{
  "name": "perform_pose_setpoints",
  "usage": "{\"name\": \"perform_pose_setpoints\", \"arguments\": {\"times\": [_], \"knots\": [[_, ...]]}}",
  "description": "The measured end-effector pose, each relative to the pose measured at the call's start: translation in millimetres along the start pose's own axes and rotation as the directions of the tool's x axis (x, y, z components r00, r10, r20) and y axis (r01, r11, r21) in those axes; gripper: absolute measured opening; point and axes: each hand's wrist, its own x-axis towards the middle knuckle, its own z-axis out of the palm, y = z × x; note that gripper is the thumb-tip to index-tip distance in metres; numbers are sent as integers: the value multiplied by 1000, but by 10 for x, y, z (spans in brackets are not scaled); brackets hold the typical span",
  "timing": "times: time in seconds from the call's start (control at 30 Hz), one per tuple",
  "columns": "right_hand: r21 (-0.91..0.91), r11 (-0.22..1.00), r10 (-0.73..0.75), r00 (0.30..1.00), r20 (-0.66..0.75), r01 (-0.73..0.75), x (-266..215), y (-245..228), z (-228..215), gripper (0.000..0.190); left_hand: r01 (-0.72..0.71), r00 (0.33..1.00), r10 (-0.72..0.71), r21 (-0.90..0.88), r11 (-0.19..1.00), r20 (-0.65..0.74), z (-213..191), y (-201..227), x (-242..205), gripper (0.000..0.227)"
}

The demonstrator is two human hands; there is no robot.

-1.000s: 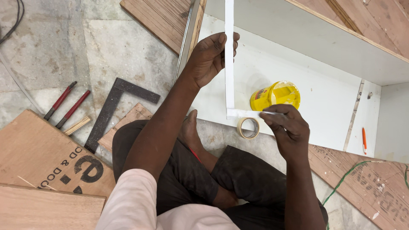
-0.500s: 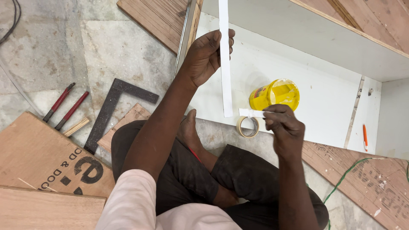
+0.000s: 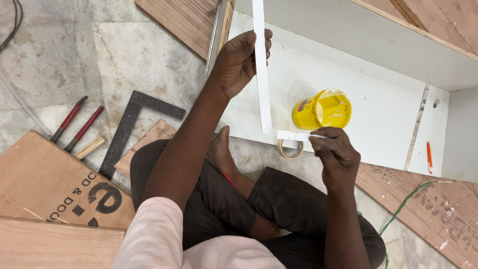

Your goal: The person applies glue to a white wooden strip using a small stick and then attaches it to the edge of a white wooden box. The person is sitting on the floor during the process.

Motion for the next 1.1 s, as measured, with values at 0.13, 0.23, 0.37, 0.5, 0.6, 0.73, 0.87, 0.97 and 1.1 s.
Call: {"name": "perform_pose_setpoints", "arguments": {"times": [0.13,0.23,0.37,0.5,0.6,0.73,0.87,0.97,1.1], "knots": [[-213,968,-119,991,59,129,72,-184,93,19,7,1000,-7,8,1000,-2,17,8,-10,43],[-286,944,-138,985,104,163,109,-253,147,21,10,1000,-10,4,1000,-7,31,11,-11,44],[-371,913,-143,984,103,171,97,-265,133,22,-18,1000,17,25,1000,7,33,9,-11,45],[-366,915,-144,985,94,169,47,-212,49,21,-5,1000,5,20,1000,-6,22,10,-1,45],[-325,937,-125,991,38,130,12,-160,-39,19,-6,1000,6,18,1000,-4,7,15,0,44],[-173,983,-72,996,-55,62,-20,-92,-115,17,-6,1000,6,5,1000,20,-6,21,-2,43],[-10,1000,-8,998,-62,7,-21,-15,-28,16,11,1000,-11,-3,1000,13,0,4,4,42],[-55,998,-21,1000,-2,20,-8,38,67,17,12,1000,-12,-12,1000,23,-19,-19,0,41],[-88,996,-9,1000,20,10,47,151,47,17,-3,999,4,-35,999,39,-39,-20,-2,32]]}}
